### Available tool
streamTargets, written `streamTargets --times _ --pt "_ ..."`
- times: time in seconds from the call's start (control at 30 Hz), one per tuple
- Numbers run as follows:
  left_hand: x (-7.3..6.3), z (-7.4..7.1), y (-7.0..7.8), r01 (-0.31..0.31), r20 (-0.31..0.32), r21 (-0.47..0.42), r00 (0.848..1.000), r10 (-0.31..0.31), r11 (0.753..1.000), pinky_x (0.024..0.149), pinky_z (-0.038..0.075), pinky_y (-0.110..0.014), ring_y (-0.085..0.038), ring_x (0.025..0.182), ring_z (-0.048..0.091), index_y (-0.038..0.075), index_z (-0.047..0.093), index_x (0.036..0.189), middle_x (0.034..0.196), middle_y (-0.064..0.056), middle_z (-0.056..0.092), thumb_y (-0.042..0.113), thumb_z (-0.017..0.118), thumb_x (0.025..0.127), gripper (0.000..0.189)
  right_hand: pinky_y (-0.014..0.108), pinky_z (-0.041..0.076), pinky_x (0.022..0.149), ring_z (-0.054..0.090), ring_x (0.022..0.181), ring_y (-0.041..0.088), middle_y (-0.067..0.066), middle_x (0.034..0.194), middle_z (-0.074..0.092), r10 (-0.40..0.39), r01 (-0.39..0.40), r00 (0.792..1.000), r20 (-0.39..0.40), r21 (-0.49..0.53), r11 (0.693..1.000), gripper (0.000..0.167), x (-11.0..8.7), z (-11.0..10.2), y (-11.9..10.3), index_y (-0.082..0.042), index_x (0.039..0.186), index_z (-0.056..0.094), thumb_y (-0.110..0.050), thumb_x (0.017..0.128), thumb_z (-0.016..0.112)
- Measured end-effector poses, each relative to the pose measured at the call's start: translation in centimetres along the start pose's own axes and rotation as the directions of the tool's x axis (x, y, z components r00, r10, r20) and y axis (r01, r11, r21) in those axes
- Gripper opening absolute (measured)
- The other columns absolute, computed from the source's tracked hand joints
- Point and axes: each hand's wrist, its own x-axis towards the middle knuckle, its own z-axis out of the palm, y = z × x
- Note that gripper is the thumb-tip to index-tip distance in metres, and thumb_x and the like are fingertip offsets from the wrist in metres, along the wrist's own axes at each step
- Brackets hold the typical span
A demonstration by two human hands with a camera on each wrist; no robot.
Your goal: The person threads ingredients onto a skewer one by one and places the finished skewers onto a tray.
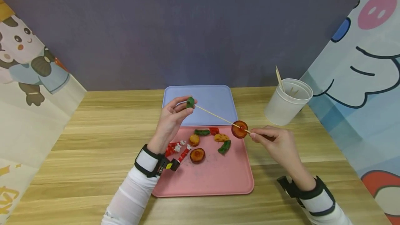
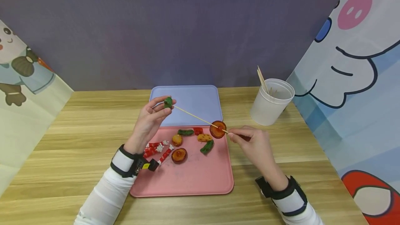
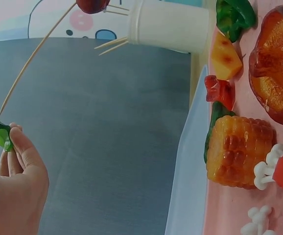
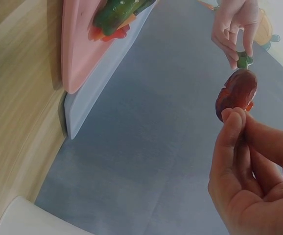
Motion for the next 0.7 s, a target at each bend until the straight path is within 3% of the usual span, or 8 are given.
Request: streamTargets --times 0.4,0.7 --pt "-0.01 0.2 0.01 0.023 -0.035 0.023 0.999 -0.023 0.999 0.094 0.05 -0.029 -0.019 0.099 0.067 0.005 0.06 0.114 0.103 -0.006 0.072 -0.012 0.057 0.087 0.032 0.014 0.046 0.05 0.059 0.06 -0.002 0.001 0.073 0.071 0.009 -0.009 1.0 0.012 -0.003 1.0 0.01 -0.06 0.06 0.05 -0.009 0.085 0.078 -0.008 0.075 0.079" --pt "-0.16 0.28 -0.02 0.036 -0.025 0.025 0.999 -0.035 0.999 0.094 0.05 -0.029 -0.018 0.101 0.066 0.005 0.06 0.115 0.102 -0.003 0.072 -0.012 0.057 0.087 0.033 0.013 0.045 0.051 0.059 0.06 -0.002 0.0 0.073 0.071 -0.005 0.005 1.0 0.011 -0.006 1.0 0.009 -0.03 0.18 0.24 -0.01 0.084 0.078 -0.009 0.075 0.079"
